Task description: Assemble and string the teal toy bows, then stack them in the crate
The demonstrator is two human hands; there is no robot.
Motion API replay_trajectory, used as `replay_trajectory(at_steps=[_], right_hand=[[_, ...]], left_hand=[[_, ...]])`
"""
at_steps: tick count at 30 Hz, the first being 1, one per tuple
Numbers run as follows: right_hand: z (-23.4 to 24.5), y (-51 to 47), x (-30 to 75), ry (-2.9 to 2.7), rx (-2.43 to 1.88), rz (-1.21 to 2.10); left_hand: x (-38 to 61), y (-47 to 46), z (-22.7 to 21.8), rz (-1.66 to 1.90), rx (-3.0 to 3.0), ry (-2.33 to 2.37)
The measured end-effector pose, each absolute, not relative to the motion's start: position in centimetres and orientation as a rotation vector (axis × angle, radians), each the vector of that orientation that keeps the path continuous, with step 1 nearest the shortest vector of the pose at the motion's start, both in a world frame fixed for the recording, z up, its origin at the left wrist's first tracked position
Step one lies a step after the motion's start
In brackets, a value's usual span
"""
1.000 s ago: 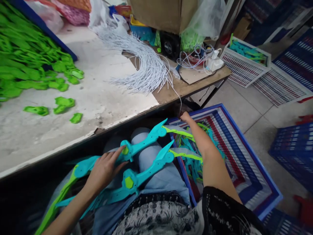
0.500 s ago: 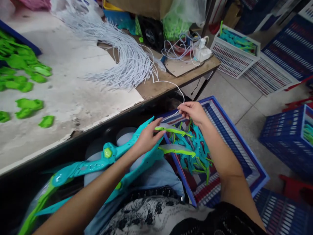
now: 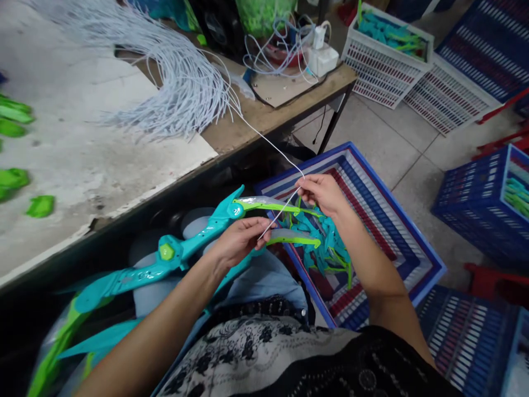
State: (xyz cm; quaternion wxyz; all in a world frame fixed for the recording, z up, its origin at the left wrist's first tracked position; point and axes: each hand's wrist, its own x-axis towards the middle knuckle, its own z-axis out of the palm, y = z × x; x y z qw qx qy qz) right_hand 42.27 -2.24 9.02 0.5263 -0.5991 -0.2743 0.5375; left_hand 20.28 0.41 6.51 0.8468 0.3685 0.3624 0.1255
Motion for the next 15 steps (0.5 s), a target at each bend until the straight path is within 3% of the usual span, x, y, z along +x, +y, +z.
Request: replay_trajectory(at_steps=[7,15], right_hand=[[6.9,-6.5,39.1,-0.558,-1.256,1.563],[6.2,-8.3,39.7,-0.486,-1.370,1.275]], left_hand=[[21.0,-3.2,5.4,0.361,0.577,0.802],[19.9,-5.8,5.2,0.188,0.675,0.835]])
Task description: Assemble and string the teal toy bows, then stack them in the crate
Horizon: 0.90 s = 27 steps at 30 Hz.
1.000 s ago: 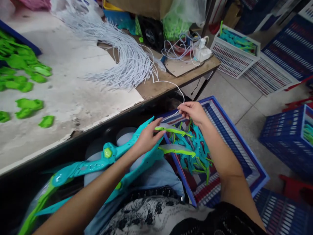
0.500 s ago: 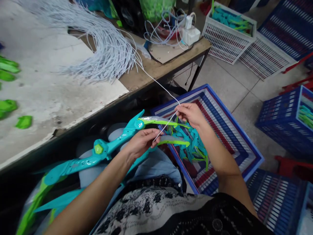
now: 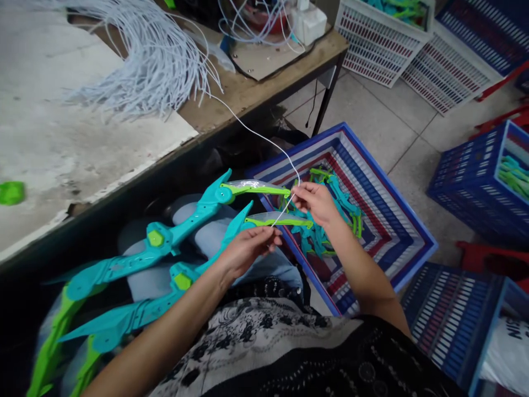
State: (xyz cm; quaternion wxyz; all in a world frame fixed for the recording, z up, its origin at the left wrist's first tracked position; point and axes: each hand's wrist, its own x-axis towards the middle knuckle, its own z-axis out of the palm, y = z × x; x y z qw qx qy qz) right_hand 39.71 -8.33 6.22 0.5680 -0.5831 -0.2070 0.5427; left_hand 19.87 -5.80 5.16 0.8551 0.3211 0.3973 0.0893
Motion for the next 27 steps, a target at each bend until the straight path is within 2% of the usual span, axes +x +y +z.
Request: replay_trajectory(at_steps=[7,11,14,21,27], right_hand=[[5.3,-8.9,39.5,-0.581,-1.346,1.349],[4.8,-11.2,37.4,-1.000,-1.385,1.354],[4.5,-13.1,36.2,-1.209,-1.427,1.210],[2.1,-16.8,38.8,-0.947,-1.824,0.730],[0.7,-19.0,40.0,-1.125,-2.047,0.368]], left_hand=[[17.9,-6.5,4.9,0.179,0.690,0.800],[18.4,-6.9,4.6,0.124,0.740,0.781],[19.0,-7.4,4.2,0.059,0.797,0.737],[21.2,-8.2,0.7,-0.028,0.689,0.818],[24.2,-8.3,-2.2,-0.019,0.625,0.935]])
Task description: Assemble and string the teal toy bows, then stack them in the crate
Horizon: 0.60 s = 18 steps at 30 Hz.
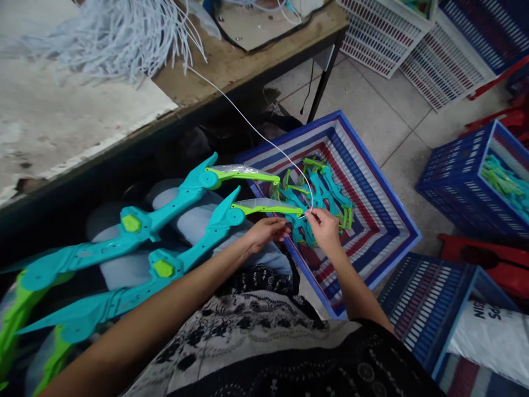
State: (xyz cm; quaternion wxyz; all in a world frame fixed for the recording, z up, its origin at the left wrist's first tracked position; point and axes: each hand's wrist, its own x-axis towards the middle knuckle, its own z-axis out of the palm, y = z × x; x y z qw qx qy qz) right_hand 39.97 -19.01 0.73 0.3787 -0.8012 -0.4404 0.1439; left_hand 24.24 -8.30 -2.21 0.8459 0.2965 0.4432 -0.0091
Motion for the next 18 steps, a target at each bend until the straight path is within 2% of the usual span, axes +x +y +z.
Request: replay_trajectory(at_steps=[6,18], right_hand=[[-0.1,-18.8,39.6,-1.284,-2.094,0.237],[-2.2,-18.6,39.1,-1.456,-2.042,0.310]], left_hand=[[25.6,-8.7,-2.9,-0.027,0.613,0.911],[27.6,-8.7,-3.4,-0.020,0.657,0.797]])
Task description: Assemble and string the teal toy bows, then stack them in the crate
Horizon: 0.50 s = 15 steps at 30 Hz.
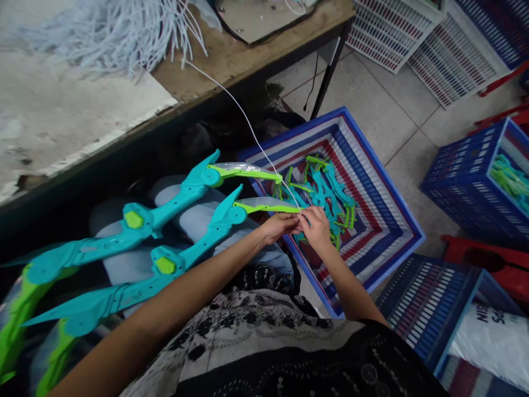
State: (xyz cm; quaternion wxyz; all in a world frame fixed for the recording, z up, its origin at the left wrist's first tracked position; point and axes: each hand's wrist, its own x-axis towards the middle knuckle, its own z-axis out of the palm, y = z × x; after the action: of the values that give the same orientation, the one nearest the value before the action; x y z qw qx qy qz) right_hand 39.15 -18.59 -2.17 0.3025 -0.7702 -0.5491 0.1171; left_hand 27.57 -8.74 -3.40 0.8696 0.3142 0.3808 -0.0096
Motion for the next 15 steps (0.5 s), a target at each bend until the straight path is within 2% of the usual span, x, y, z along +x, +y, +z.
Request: replay_trajectory(at_steps=[7,12,15], right_hand=[[-3.8,-18.1,40.0,-1.440,-1.988,0.516],[-3.5,-18.4,40.6,-1.450,-2.060,0.480],[-3.1,-18.3,41.1,-1.458,-2.072,0.470]], left_hand=[[25.8,-9.0,-2.0,0.069,0.801,0.833],[16.0,-6.7,3.6,0.159,0.866,0.795],[7.1,-5.4,7.5,0.420,0.709,0.928]])
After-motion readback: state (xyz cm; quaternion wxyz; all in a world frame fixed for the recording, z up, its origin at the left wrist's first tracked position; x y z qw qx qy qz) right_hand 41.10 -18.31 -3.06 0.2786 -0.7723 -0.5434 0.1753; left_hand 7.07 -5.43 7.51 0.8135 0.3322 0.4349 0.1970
